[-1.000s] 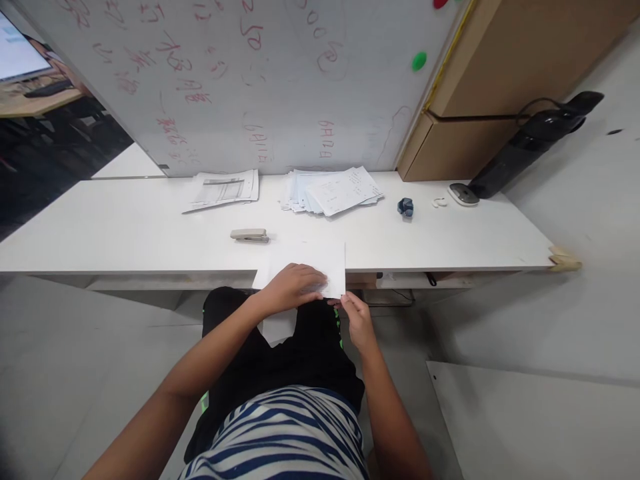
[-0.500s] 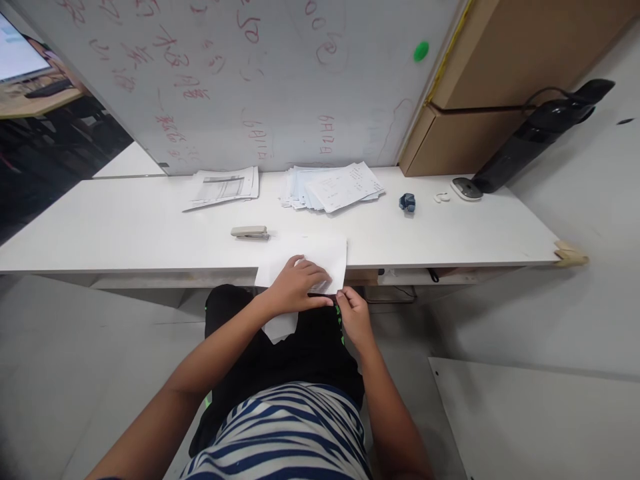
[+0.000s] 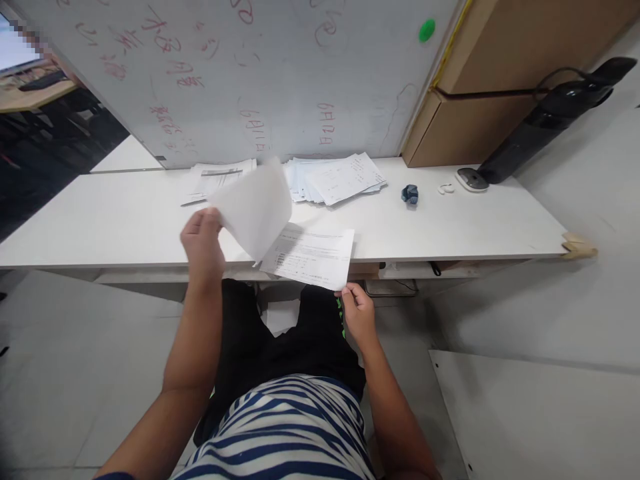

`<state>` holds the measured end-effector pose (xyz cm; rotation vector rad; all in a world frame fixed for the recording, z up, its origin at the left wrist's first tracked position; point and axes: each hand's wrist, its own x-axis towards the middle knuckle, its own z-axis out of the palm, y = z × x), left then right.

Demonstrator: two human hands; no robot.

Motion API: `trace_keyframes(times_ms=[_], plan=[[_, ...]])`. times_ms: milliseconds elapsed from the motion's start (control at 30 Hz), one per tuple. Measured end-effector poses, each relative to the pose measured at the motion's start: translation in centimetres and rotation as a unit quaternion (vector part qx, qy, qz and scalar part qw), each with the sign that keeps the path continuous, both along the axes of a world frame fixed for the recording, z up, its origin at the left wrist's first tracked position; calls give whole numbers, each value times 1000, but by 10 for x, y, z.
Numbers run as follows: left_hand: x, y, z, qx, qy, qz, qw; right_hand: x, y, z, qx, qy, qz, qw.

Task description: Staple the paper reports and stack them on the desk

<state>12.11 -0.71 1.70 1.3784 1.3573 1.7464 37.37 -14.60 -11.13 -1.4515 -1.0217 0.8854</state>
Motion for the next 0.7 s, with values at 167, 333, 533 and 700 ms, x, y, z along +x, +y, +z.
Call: trace_keyframes(times_ms=[167,333,533,700], plan=[[-25,0,5,11,-31,5,999,-1,1,-11,-16,10,7,1000],[20,-37,-12,-7,179,-148,973,-8,3,-11,-9,34,28,999],[50,-70,-30,14,486,-287,825,-9,18,-7,-55,234,2,971],[19,-29,-35,15,514,-113,850,-11,41,16,-118,276,55,952]])
